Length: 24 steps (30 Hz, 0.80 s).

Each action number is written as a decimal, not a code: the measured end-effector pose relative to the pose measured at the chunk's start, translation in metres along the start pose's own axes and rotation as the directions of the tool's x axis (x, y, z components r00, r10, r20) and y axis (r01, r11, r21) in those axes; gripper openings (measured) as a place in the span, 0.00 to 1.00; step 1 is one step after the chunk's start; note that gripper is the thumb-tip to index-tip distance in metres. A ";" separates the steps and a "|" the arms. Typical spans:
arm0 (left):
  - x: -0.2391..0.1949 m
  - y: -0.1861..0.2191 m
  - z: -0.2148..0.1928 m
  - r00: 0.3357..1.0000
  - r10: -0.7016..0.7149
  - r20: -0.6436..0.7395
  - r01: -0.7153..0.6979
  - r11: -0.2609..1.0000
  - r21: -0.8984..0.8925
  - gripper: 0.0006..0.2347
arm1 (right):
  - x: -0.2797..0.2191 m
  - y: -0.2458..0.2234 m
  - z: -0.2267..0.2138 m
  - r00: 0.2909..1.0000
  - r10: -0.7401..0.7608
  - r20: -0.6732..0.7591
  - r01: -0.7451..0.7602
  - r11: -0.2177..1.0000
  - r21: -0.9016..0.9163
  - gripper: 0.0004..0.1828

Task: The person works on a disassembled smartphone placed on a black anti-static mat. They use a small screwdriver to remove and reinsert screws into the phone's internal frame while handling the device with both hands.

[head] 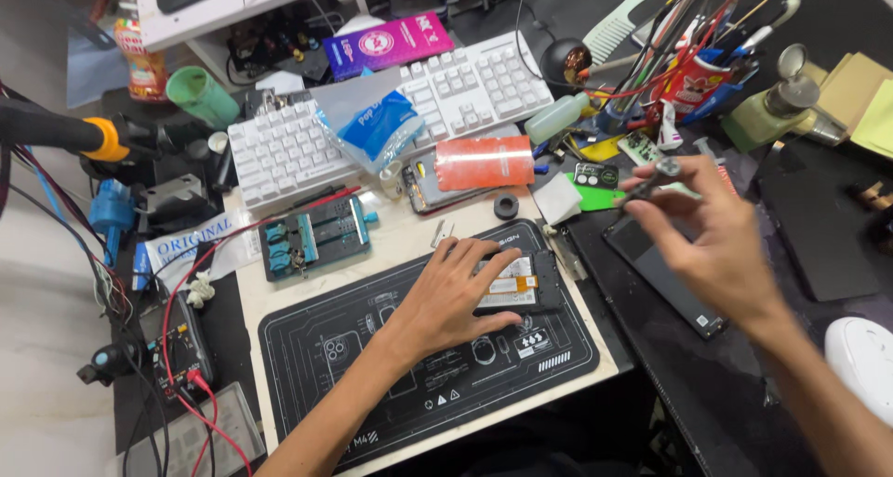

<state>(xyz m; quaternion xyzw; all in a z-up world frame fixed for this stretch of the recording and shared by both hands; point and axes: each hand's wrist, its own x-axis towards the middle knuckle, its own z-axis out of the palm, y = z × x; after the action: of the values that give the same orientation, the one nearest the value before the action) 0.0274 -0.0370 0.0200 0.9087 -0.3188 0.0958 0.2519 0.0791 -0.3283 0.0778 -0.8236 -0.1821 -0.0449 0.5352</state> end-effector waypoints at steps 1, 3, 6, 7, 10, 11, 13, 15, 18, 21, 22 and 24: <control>-0.002 -0.001 0.002 1.000 -0.002 -0.002 0.002 1.000 0.007 0.32 | -0.004 0.005 0.014 0.998 -0.050 -0.024 0.052 0.989 0.137 0.21; -0.005 -0.003 0.005 1.000 -0.005 -0.014 0.005 1.000 -0.002 0.32 | -0.010 0.015 0.039 0.998 -0.040 -0.056 0.052 0.970 0.237 0.29; -0.007 -0.005 0.009 1.000 -0.007 -0.020 0.007 1.000 -0.008 0.31 | -0.019 0.029 0.066 0.992 -0.107 -0.061 0.121 0.944 0.306 0.32; -0.006 -0.006 0.009 1.000 -0.005 -0.019 0.005 1.000 -0.009 0.31 | -0.021 0.033 0.071 0.988 -0.144 -0.058 0.155 0.936 0.315 0.32; -0.006 -0.007 0.009 1.000 -0.006 -0.009 0.006 1.000 -0.006 0.30 | -0.029 0.042 0.080 0.985 -0.161 -0.066 0.173 0.943 0.284 0.31; -0.006 -0.007 0.008 1.000 -0.009 -0.002 0.009 1.000 -0.006 0.30 | -0.031 0.043 0.081 0.982 -0.174 -0.068 0.186 0.942 0.278 0.31; -0.006 -0.007 0.007 1.000 -0.012 0.012 0.012 1.000 -0.004 0.29 | -0.033 0.044 0.082 0.977 -0.201 -0.074 0.214 0.940 0.267 0.31; -0.008 -0.009 0.005 1.000 -0.028 0.001 0.027 1.000 0.004 0.29 | -0.033 0.045 0.082 0.972 -0.218 -0.085 0.233 0.939 0.255 0.31; -0.012 -0.013 0.001 0.999 -0.045 -0.001 0.045 0.999 0.004 0.29 | -0.032 0.045 0.081 0.969 -0.232 -0.087 0.246 0.939 0.241 0.31; -0.015 -0.018 -0.001 0.998 -0.057 -0.004 0.058 0.998 0.020 0.28 | -0.033 0.046 0.082 0.971 -0.228 -0.076 0.240 0.939 0.246 0.31; -0.015 -0.020 0.000 0.998 -0.062 -0.008 0.062 0.998 0.030 0.28 | -0.033 0.047 0.083 0.971 -0.227 -0.070 0.237 0.938 0.252 0.31; -0.016 -0.022 0.001 0.998 -0.048 -0.029 0.049 0.998 0.039 0.28 | -0.033 0.048 0.086 0.965 -0.257 -0.051 0.262 0.937 0.231 0.30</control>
<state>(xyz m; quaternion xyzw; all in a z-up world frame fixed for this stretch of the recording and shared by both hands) 0.0287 -0.0141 0.0053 0.9195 -0.2911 0.1085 0.2407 0.0545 -0.2766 -0.0091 -0.7226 -0.2876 -0.1014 0.6204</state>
